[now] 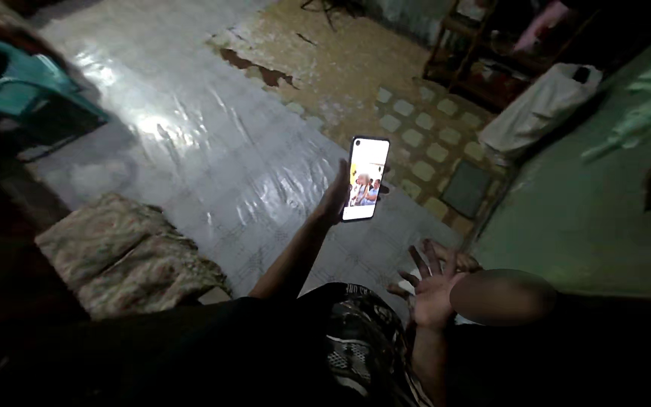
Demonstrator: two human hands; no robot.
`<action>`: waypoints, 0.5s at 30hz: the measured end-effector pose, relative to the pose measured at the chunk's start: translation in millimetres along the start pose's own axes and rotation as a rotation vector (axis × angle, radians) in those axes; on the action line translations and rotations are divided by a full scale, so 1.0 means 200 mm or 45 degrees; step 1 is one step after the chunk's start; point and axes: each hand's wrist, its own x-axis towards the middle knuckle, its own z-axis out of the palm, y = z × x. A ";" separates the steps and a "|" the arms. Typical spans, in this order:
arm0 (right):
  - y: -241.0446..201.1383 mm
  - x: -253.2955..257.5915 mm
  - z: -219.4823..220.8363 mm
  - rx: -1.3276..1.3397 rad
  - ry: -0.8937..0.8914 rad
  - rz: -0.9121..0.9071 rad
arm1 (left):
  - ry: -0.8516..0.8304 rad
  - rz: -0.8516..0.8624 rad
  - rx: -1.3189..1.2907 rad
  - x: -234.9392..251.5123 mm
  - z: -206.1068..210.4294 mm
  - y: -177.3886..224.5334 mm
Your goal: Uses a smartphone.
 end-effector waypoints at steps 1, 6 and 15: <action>0.01 0.01 0.00 0.014 0.001 0.008 | 0.007 0.027 0.001 0.01 -0.07 0.02; 0.05 0.05 0.02 0.010 -0.074 0.090 | 0.174 0.131 0.046 -0.05 -0.25 0.11; 0.07 0.11 0.06 -0.053 -0.216 0.179 | 0.191 0.218 -0.016 -0.13 -0.37 0.22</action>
